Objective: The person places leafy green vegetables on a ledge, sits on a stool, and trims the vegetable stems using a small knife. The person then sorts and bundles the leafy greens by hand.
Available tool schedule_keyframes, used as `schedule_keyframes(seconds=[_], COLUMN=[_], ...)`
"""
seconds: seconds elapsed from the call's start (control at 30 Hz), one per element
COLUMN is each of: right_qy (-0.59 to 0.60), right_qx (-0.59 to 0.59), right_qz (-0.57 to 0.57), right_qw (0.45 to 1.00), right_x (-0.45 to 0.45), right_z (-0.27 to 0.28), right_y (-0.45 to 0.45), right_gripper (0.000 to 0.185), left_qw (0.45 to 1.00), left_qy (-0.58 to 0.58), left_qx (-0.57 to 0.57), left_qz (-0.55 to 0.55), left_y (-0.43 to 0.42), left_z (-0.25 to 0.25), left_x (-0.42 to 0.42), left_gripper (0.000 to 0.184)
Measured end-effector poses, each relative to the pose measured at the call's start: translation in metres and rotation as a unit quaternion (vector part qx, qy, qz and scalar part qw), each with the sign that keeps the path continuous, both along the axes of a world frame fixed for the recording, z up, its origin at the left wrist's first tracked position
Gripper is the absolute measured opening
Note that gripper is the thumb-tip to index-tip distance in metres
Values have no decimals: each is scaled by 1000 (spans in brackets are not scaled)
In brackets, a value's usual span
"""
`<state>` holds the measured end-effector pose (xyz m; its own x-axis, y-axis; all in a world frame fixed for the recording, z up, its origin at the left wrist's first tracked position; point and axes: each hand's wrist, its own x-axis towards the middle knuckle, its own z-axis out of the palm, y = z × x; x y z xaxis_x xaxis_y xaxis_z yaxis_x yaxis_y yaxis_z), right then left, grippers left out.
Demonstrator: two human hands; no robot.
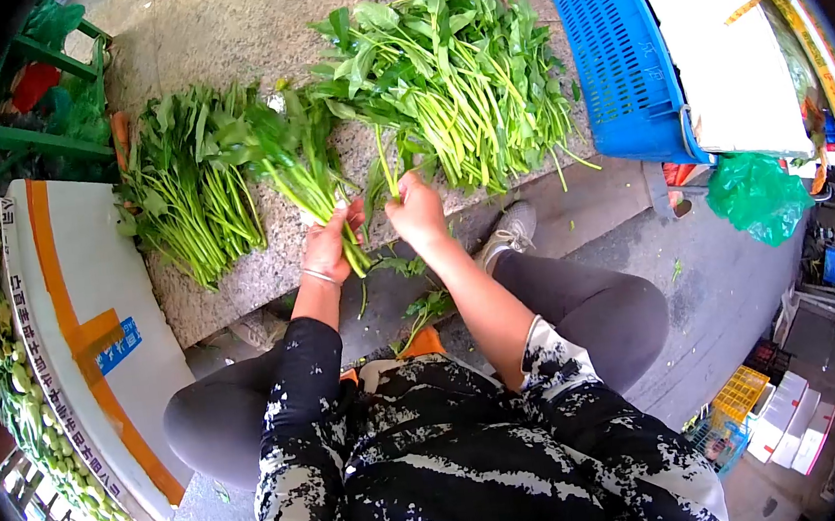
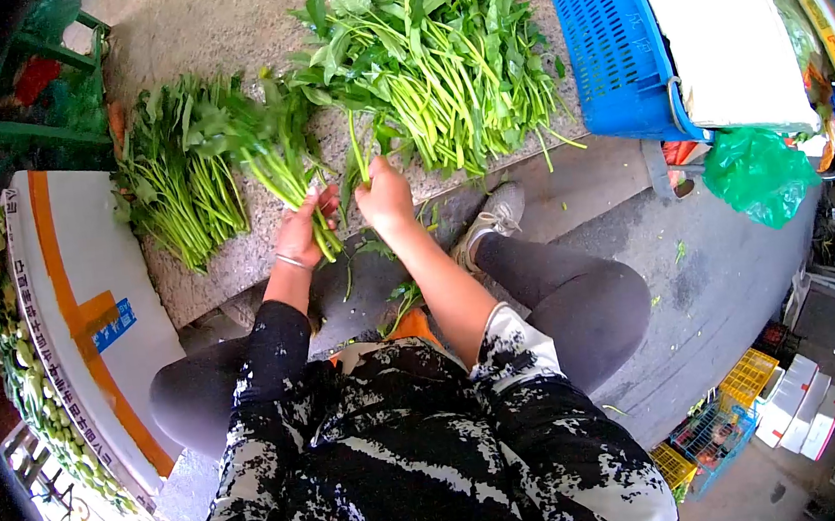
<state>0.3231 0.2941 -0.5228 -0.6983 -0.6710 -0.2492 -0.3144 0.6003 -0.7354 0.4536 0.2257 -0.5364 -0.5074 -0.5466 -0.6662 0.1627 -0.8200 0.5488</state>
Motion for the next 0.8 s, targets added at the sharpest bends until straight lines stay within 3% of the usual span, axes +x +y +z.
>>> schedule_keyframes(seconds=[0.07, 0.2, 0.27, 0.3, 0.33, 0.4, 0.43, 0.5, 0.53, 0.6, 0.7, 0.8], right_qy=[46, 100, -173, -329, -277, -47, -48, 115, 115, 80, 87, 91], right_qx=[-20, -59, -96, 25, -22, -67, -69, -2, -5, 105, 129, 161], right_qz=[52, 143, 153, 35, -21, 23, 23, 93, 94, 149, 159, 133], right_qw=[997, 983, 968, 943, 960, 996, 996, 989, 989, 980, 975, 974], right_x=[22, 54, 39, 28, 23, 11, 11, 19, 21, 22, 21, 19], right_z=[11, 10, -12, 11, -12, -50, -52, -52, -50, -48, -46, -43], right_y=[9, 27, 35, 27, 28, 17, 7, -12, -17, -27, -27, -18], right_gripper=[20, 27, 24, 26, 23, 24, 24, 27, 27, 30, 22, 16], left_qw=[998, 999, 998, 996, 996, 997, 997, 987, 985, 986, 975, 992], left_qy=[40, 33, 30, -2, 14, 47, 46, 144, 150, 158, 217, 118], left_qx=[37, 1, 32, 3, 19, 38, 36, 30, 22, 40, 54, 31], left_qz=[-11, -18, -52, -85, -81, -45, -44, -64, -80, -37, 12, 6], left_y=[1, 8, 3, -2, -2, -2, -2, -2, -2, 3, 4, 0], left_z=[0, -8, -15, -20, -7, -5, -6, -5, -2, 3, 0, -14], left_x=[-3, -3, 15, 25, 30, 34, 35, 35, 36, 36, 40, 40], left_gripper=[17, 20, 21, 22, 22, 21, 21, 19, 18, 18, 20, 19])
